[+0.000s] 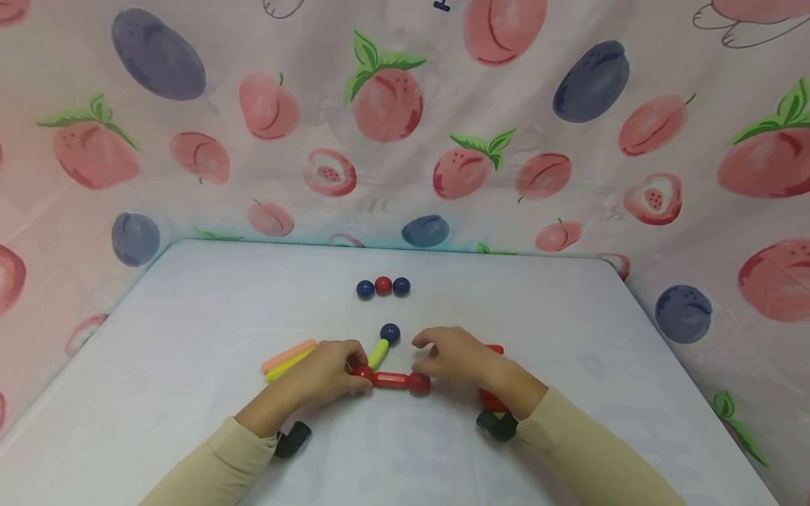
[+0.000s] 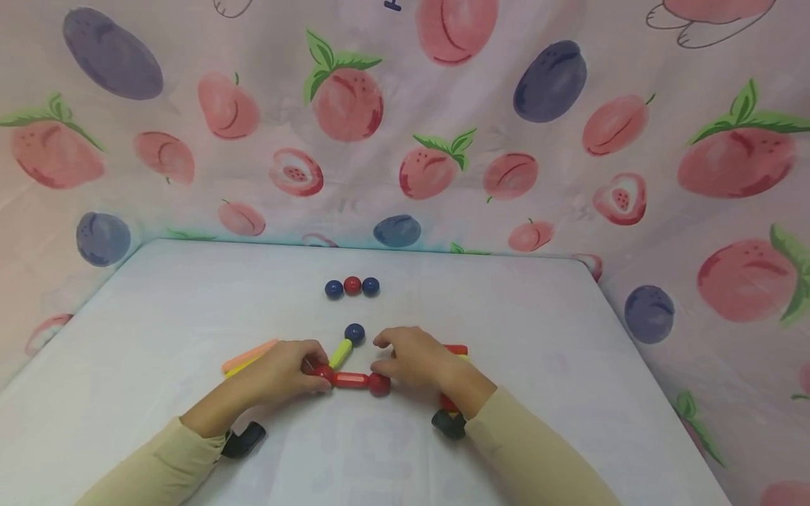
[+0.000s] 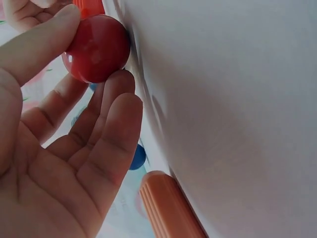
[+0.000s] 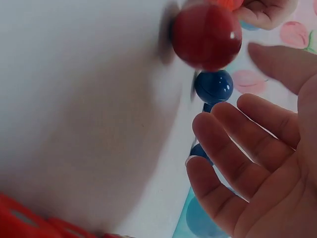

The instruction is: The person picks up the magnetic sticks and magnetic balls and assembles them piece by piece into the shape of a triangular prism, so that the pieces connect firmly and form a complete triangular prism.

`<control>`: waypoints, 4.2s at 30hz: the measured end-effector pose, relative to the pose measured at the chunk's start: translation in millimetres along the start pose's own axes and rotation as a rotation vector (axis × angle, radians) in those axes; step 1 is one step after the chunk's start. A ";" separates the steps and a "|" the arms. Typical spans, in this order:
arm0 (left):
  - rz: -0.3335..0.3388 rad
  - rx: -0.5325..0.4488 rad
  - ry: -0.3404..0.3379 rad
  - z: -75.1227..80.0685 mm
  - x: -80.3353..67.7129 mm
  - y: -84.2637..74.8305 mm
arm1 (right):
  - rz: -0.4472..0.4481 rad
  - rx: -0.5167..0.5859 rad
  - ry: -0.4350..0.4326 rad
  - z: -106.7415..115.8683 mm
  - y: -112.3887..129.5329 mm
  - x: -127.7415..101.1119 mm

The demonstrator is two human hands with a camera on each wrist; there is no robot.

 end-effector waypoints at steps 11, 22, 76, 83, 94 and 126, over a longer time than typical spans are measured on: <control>-0.002 0.034 0.006 -3.1 -2.1 -4.6 | -0.018 -0.011 0.005 -2.6 -4.1 -11.3; -0.049 -0.008 0.065 -7.4 -10.1 -8.0 | 0.015 -0.010 -0.006 -1.8 -6.2 -10.1; 0.034 0.039 -0.051 2.4 -17.6 0.2 | -0.056 0.024 -0.175 62.3 -67.5 -38.5; 0.037 0.026 -0.043 2.7 -18.6 -0.4 | -0.101 0.008 -0.172 65.0 -84.5 -35.2; 0.027 0.025 -0.045 2.2 -19.1 0.4 | -0.092 -0.052 -0.163 62.9 -82.9 -22.1; 0.032 0.019 -0.028 -0.5 -16.8 3.5 | 0.020 0.195 -0.150 20.5 -5.4 8.2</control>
Point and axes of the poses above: each hand's wrist, its own x-axis towards the middle knuckle, its own z-axis out of the back of the hand, y = z × x, the point moved 8 cm from there along x, towards the middle knuckle, and after that the axes turned 10 degrees about x, right-handed, at the moved point
